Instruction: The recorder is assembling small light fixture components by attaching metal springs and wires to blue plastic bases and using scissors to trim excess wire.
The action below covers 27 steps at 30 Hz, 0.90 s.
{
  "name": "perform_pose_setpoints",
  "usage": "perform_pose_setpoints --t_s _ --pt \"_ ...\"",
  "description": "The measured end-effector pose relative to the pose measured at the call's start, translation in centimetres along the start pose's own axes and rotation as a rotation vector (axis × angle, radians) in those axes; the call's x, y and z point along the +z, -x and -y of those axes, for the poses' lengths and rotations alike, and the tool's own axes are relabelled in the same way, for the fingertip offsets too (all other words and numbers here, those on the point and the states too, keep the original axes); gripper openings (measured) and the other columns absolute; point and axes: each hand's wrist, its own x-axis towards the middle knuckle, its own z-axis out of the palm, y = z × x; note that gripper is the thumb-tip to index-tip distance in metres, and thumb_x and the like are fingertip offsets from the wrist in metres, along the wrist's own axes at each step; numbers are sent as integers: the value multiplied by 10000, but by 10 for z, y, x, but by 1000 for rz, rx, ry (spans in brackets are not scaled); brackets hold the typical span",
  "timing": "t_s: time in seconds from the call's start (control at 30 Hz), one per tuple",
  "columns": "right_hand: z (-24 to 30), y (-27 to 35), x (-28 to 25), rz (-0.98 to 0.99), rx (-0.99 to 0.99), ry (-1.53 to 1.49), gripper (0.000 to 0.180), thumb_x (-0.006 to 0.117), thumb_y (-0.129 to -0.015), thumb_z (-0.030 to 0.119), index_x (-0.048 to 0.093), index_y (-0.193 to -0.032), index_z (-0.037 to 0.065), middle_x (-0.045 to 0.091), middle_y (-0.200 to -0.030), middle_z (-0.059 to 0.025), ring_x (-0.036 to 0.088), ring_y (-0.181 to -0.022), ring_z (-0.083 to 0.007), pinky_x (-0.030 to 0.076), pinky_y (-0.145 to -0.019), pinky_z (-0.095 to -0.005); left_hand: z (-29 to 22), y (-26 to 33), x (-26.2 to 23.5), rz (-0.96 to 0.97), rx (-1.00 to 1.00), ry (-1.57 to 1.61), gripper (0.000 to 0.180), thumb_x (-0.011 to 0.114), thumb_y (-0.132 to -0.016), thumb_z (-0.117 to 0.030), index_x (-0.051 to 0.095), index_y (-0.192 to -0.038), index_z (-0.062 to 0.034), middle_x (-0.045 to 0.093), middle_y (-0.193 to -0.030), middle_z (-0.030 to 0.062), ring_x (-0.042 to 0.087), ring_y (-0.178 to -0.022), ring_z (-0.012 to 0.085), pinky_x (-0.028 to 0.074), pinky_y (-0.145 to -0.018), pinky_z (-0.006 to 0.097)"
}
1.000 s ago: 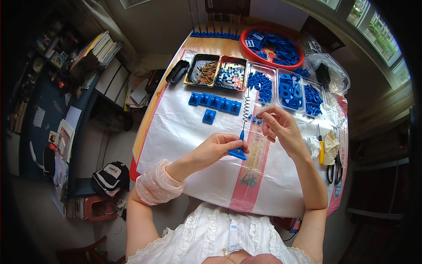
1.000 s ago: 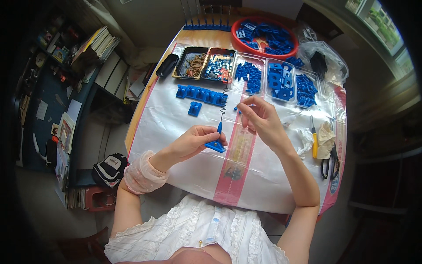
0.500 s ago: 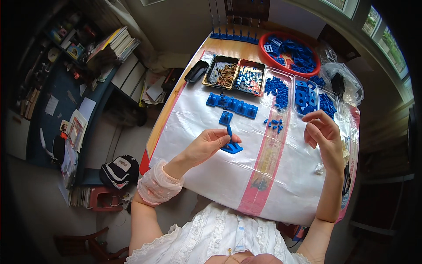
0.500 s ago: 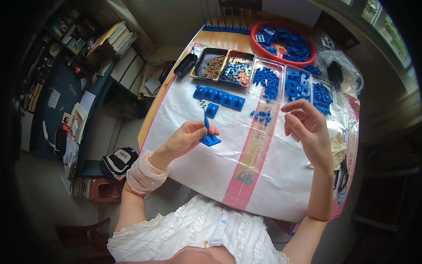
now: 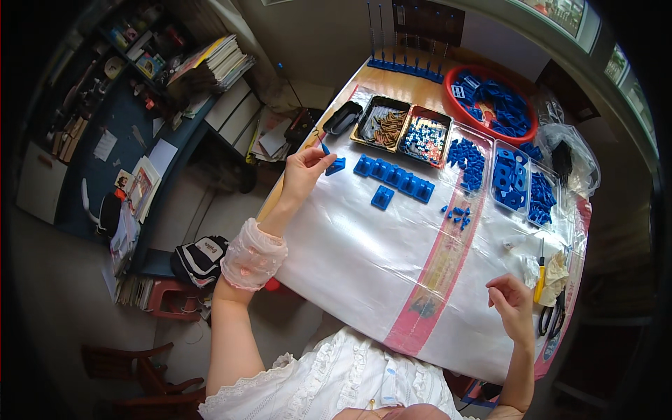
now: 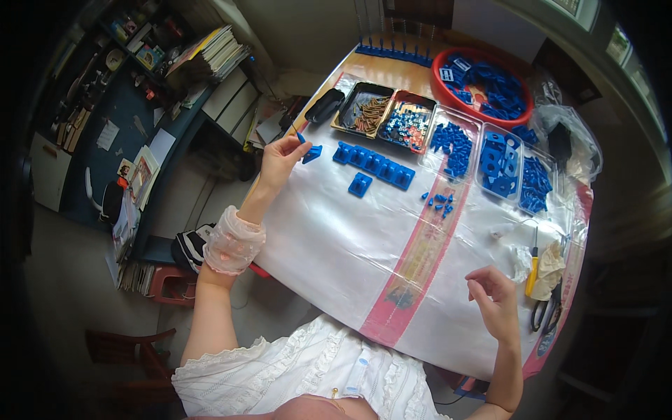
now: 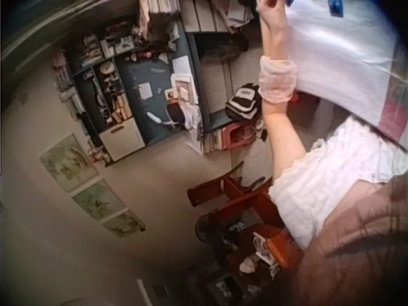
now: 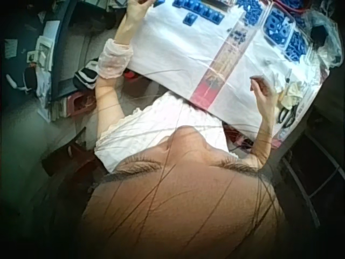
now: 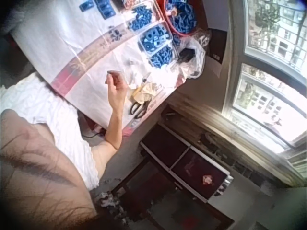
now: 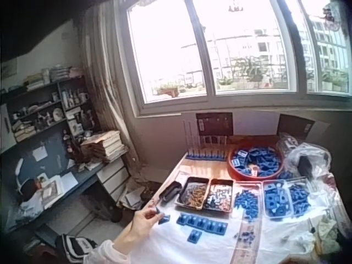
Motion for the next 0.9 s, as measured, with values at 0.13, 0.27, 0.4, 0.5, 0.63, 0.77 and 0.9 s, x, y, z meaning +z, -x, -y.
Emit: perform_pose_setpoints --t_s 0.13,0.27,0.4,0.5,0.63,0.77,0.9 --pt "-5 -6 1 -20 2 -56 50 591 -925 -17 635 -947 -25 600 -783 -7 575 -693 -68 460 -632 -217 17 -27 -1 -43 15 -69 156 762 -886 -136 732 -924 12 719 -818 23 626 -735 44 483 -675 191" --pt "-10 -6 -4 -47 10 -77 53 590 -926 -19 638 -946 -25 594 -782 -7 572 -697 -70 456 -632 -216 15 -34 8 -17 -11 -70 184 740 -910 -172 738 -944 9 709 -821 10 603 -744 39 463 -687 195" --pt "-14 -6 -8 -53 17 -89 54 592 -927 -15 640 -951 -24 591 -781 -5 570 -697 -71 456 -635 -215 16 -35 10 -2 -27 -90 200 730 -920 -193 736 -929 7 695 -813 -5 577 -743 33 441 -687 193" --pt "-15 -5 -9 -51 18 -91 55 593 -928 -12 641 -952 -24 590 -780 -4 568 -696 -71 456 -637 -214 16 -34 9 9 -46 -94 198 732 -919 -196 731 -909 1 689 -807 -8 572 -744 29 434 -689 192" --pt "-15 -6 -9 -54 28 -93 56 593 -928 -12 641 -953 -25 590 -779 -2 569 -698 -71 457 -639 -214 15 -33 9 29 -80 -22 186 697 -946 -205 717 -968 -22 700 -864 1 585 -786 35 442 -731 185" --pt "-19 -7 -11 -46 39 -101 56 594 -927 -13 642 -953 -26 598 -782 -4 576 -702 -73 459 -640 -215 13 -30 9 64 -46 48 174 615 -999 -214 665 -1061 -59 702 -967 10 593 -855 34 451 -794 180" --pt "-21 -8 -9 -40 47 -92 56 596 -925 -14 646 -948 -24 606 -787 -7 582 -702 -76 464 -643 -217 -2 -24 8 124 -28 175 137 550 -1031 -211 582 -1058 -81 684 -1014 45 621 -931 65 503 -868 227"
